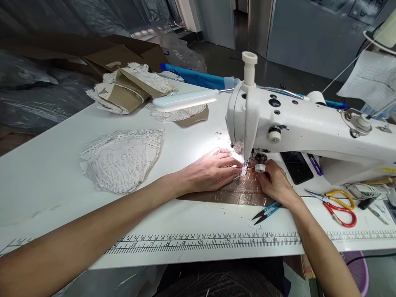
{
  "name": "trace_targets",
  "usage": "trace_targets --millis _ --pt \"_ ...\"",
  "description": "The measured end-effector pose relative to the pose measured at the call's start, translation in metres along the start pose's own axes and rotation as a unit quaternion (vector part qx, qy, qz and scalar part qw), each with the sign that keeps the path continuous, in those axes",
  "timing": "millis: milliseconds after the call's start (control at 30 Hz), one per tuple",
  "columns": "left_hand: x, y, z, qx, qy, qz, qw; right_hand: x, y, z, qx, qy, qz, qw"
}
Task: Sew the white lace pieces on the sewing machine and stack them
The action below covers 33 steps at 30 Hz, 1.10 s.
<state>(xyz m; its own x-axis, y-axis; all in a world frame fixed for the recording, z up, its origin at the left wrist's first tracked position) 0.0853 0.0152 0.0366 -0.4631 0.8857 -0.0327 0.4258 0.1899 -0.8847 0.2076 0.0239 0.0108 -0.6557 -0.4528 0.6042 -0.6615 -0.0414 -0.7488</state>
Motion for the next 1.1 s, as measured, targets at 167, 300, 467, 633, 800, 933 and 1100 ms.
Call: trace_targets --millis 167,300,467,633,800,933,1100 --pt "0.000 0.003 0.001 0.003 0.005 -0.009 1.000 -0.008 -0.007 0.000 -0.042 0.032 -0.015 0.998" --pt "-0.001 0.003 0.002 0.000 0.014 -0.010 1.000 -0.006 -0.005 0.001 -0.044 0.038 -0.014 0.998" --pt "0.000 0.004 0.002 0.000 0.011 -0.004 1.000 0.003 -0.001 0.001 -0.009 0.018 0.023 1.000" --pt "0.001 0.005 0.002 0.000 0.006 0.004 1.000 0.016 0.014 0.003 0.083 -0.038 0.124 0.988" --pt "0.000 0.007 0.002 0.006 0.002 -0.005 1.000 0.025 0.023 0.004 0.110 -0.094 0.170 0.975" --pt "-0.003 0.005 0.001 0.001 0.013 -0.019 1.000 0.025 0.017 0.003 0.110 -0.074 0.127 0.983" --pt "-0.005 0.007 0.002 0.010 0.032 -0.032 0.999 0.013 -0.003 -0.001 0.036 -0.012 0.012 0.999"
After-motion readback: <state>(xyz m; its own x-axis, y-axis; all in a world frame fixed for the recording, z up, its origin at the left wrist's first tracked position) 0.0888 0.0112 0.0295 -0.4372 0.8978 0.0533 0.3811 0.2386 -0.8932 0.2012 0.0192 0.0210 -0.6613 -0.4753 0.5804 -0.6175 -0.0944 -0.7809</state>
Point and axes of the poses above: each hand's wrist, its own z-axis away from the middle knuckle, its own y-axis out of the palm, x = y × z, the point moved 10 cm from there along -z, towards the middle knuckle, and after that the axes turned 9 degrees about -y, right-handed, at the moved point
